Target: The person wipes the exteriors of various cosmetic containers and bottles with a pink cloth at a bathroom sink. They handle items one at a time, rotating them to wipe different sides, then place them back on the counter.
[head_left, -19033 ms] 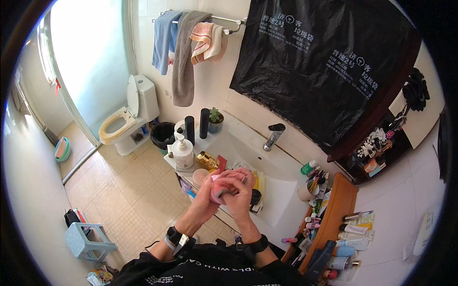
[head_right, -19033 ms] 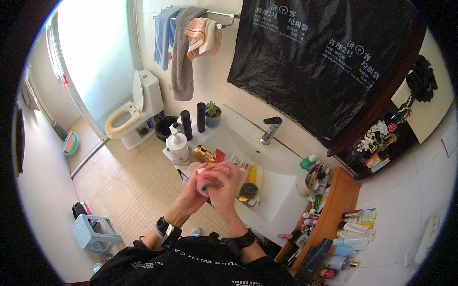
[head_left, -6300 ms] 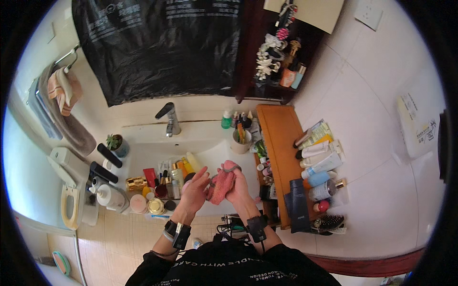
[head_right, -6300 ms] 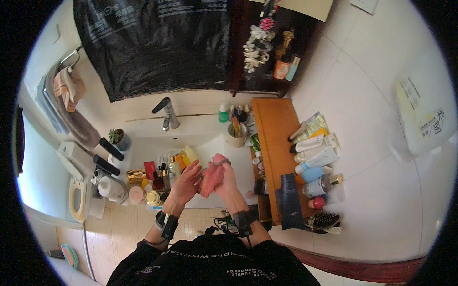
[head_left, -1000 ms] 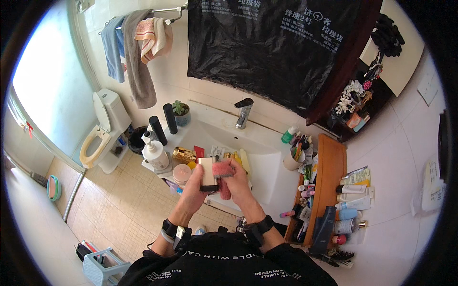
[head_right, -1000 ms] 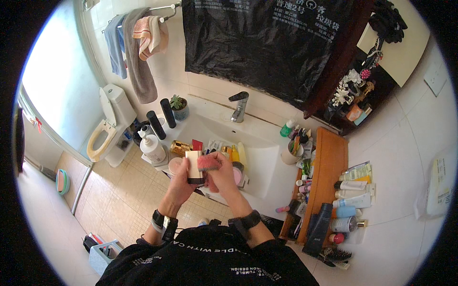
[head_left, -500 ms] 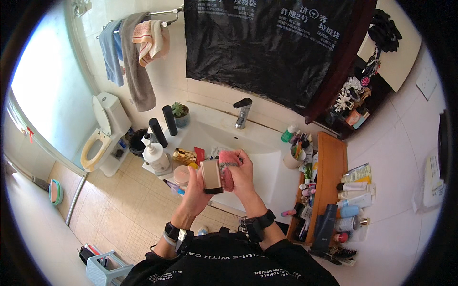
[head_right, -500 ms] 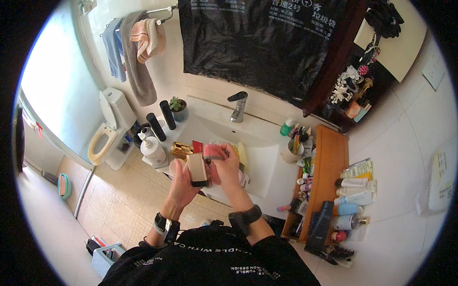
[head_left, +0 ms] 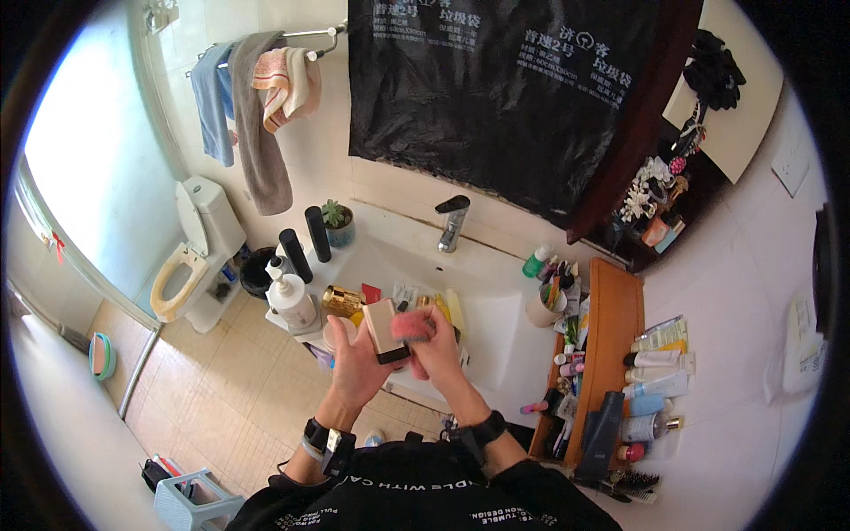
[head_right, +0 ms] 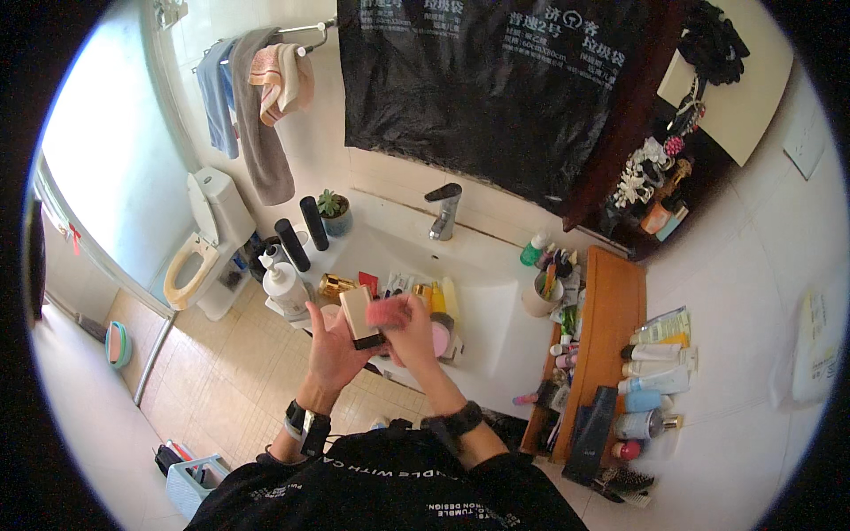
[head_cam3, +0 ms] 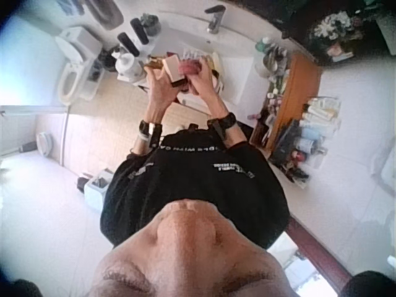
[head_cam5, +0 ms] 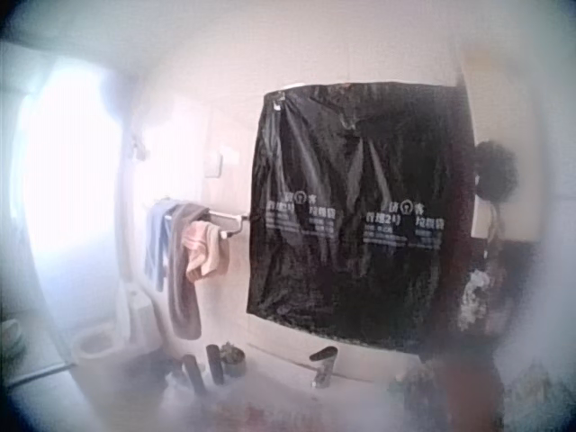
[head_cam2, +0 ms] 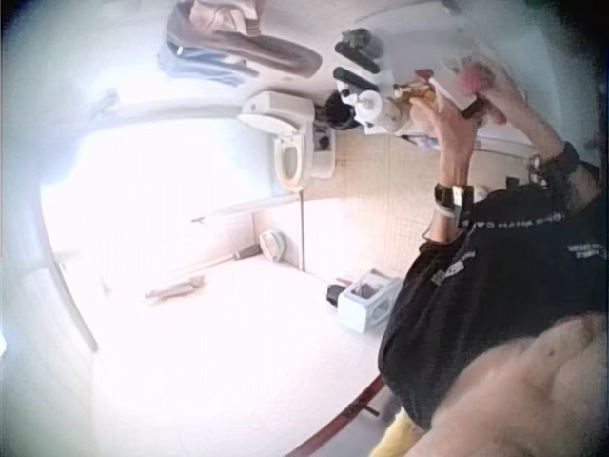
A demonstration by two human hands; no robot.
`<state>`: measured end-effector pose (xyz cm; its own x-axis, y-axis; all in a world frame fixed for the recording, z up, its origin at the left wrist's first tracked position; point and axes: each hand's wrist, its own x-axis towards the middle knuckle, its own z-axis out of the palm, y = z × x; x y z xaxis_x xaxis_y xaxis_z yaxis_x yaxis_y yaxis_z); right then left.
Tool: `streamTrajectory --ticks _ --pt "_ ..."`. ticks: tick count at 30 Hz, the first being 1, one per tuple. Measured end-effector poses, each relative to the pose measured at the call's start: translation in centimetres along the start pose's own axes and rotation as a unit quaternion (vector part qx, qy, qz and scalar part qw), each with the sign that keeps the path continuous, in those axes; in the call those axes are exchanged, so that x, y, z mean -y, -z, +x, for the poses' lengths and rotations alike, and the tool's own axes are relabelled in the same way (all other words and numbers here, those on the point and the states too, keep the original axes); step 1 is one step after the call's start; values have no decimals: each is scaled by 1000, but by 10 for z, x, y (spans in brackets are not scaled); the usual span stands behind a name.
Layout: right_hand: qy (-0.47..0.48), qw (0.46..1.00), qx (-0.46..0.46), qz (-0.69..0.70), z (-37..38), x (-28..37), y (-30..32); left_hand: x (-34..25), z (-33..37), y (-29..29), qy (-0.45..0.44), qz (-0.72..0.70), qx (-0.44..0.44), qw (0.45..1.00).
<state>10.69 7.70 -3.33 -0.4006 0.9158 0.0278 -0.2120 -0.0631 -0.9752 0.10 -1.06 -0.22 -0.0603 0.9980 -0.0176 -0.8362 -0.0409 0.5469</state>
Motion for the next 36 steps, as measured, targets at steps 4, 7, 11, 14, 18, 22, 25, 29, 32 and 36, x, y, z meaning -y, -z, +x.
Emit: streamTrajectory --ticks 4,7,11,14,18,22,25,29,32,36 --pt "215 941 7 -260 -14 8 -6 0 1 0 -17 53 -55 997" --pt "203 942 -40 -265 1 9 -9 8 1 -6 -17 91 -53 994" --pt "51 996 -29 -67 11 0 -5 4 1 -8 -12 56 -27 998" --pt "119 985 -6 -123 -4 -7 -6 -7 1 -6 -33 30 -27 999" --pt "166 941 -16 -296 -11 -3 -10 0 2 -6 -37 85 -92 991" --pt "190 948 -44 -251 6 6 -11 12 3 -6 -62 137 -75 986" --pt "108 982 -57 -147 7 9 -9 4 4 0 -30 58 -47 997" --pt "57 998 -3 -13 -9 9 -13 -3 6 3 -67 25 -64 995" --pt "271 930 -17 -249 -12 11 -15 1 8 1 -52 42 -122 990" --pt "178 962 -20 -206 -3 15 -15 10 5 -4 -61 71 -121 988"
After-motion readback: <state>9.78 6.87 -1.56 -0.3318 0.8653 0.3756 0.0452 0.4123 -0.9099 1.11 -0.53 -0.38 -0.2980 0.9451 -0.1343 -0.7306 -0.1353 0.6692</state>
